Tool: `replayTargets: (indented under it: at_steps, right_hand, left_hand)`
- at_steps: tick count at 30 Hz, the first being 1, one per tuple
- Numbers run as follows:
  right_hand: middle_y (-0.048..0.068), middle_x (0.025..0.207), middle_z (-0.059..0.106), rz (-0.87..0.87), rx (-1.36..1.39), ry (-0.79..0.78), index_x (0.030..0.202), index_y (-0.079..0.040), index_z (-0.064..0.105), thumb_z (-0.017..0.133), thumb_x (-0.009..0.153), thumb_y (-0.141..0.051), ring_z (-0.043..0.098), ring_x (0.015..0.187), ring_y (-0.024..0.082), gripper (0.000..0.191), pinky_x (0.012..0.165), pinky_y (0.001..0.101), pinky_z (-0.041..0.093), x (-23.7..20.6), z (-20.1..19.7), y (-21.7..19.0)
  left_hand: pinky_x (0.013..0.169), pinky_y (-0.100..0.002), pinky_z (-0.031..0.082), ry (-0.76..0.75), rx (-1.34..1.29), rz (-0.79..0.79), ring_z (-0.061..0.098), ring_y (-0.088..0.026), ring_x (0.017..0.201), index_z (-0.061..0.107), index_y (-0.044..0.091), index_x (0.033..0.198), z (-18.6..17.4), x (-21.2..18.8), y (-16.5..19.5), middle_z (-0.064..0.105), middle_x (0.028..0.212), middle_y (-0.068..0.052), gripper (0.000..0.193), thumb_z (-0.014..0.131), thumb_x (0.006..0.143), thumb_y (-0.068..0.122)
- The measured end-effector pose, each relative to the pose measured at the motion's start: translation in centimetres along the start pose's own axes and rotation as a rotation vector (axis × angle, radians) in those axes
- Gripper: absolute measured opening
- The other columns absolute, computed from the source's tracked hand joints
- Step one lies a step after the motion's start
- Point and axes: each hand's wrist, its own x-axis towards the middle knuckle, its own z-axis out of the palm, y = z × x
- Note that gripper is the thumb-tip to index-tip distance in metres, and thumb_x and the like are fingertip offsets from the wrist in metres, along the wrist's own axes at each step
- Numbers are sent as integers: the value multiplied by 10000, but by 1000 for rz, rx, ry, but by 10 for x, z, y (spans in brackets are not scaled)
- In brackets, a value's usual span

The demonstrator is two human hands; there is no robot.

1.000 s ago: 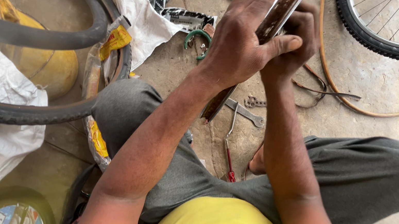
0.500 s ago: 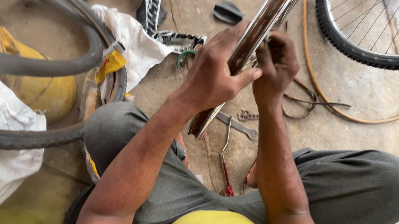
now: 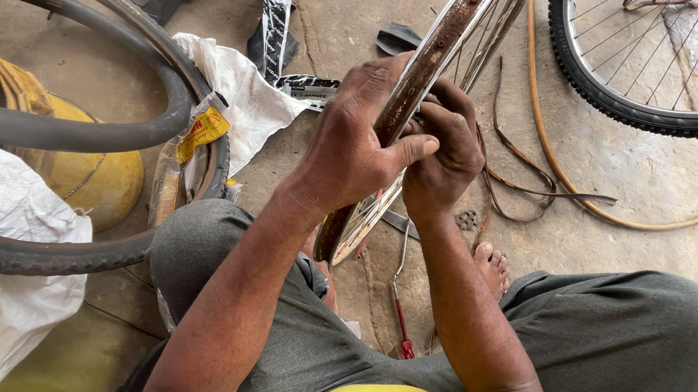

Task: The person sits on the floor and uses a small tool to adjust the spokes on a bicycle wheel rim. They rotate the wheel and continue to tighten or loosen the spoke nipples to true the wheel.

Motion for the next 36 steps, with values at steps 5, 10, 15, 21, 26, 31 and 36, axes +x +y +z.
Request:
replayTargets:
  at_steps: [5, 10, 15, 21, 26, 31, 36]
  right_hand:
    - [92, 1131, 711, 139, 332, -18, 1154, -39, 729, 679, 1068, -104, 679, 949, 125, 119, 778, 239, 617, 5, -11, 17]
    - [88, 980, 707, 312, 602, -71, 1166, -4, 701, 647, 1105, -206, 674, 810, 118, 218, 701, 252, 589, 18, -23, 23]
    - [64, 903, 693, 715, 417, -62, 1153, -9, 710, 636, 1067, -298, 638, 743, 115, 311, 673, 245, 584, 35, -33, 9]
    - [90, 936, 695, 766, 630, -57, 1058, -21, 705, 704, 1029, -212, 672, 823, 172, 194, 777, 291, 617, 38, -28, 4]
    - [110, 1091, 710, 486, 722, -54, 1076, -14, 721, 758, 985, -102, 679, 960, 167, 133, 868, 295, 609, 24, -15, 11]
    - [109, 1136, 702, 544, 682, -219, 1135, -14, 714, 750, 1000, -140, 692, 1020, 169, 189, 928, 315, 621, 27, -35, 10]
    - [93, 997, 711, 682, 652, -170, 1124, -21, 708, 674, 1048, -277, 694, 867, 166, 269, 789, 320, 640, 27, -35, 9]
  left_hand:
    - [1187, -518, 478, 26, 25, 13, 572, -360, 1349, 425, 6, 1516, 3, 1, 1, 589, 1395, -218, 821, 870, 907, 330]
    - [1158, -498, 497, 24, -49, -31, 560, -360, 1346, 426, 11, 1524, 10, 1, 9, 577, 1385, -216, 815, 853, 897, 310]
    - [1175, -486, 508, 44, -78, 9, 565, -335, 1341, 423, 16, 1529, 14, -2, 13, 573, 1396, -199, 805, 846, 898, 283]
    - [1138, -455, 540, 3, -84, -103, 617, -303, 1260, 480, 39, 1496, 6, 3, 10, 618, 1323, -170, 704, 814, 910, 244]
    - [1115, -477, 508, 37, -72, -75, 608, -320, 1272, 486, 28, 1472, -6, 4, 12, 634, 1286, -175, 710, 836, 894, 245]
    - [1153, -498, 471, 19, -31, 15, 591, -335, 1309, 487, 31, 1481, -8, 2, 14, 645, 1319, -164, 719, 857, 914, 272]
    - [1148, -458, 498, -44, -71, -55, 583, -328, 1324, 504, 56, 1476, -7, 1, 17, 616, 1349, -164, 729, 862, 884, 286]
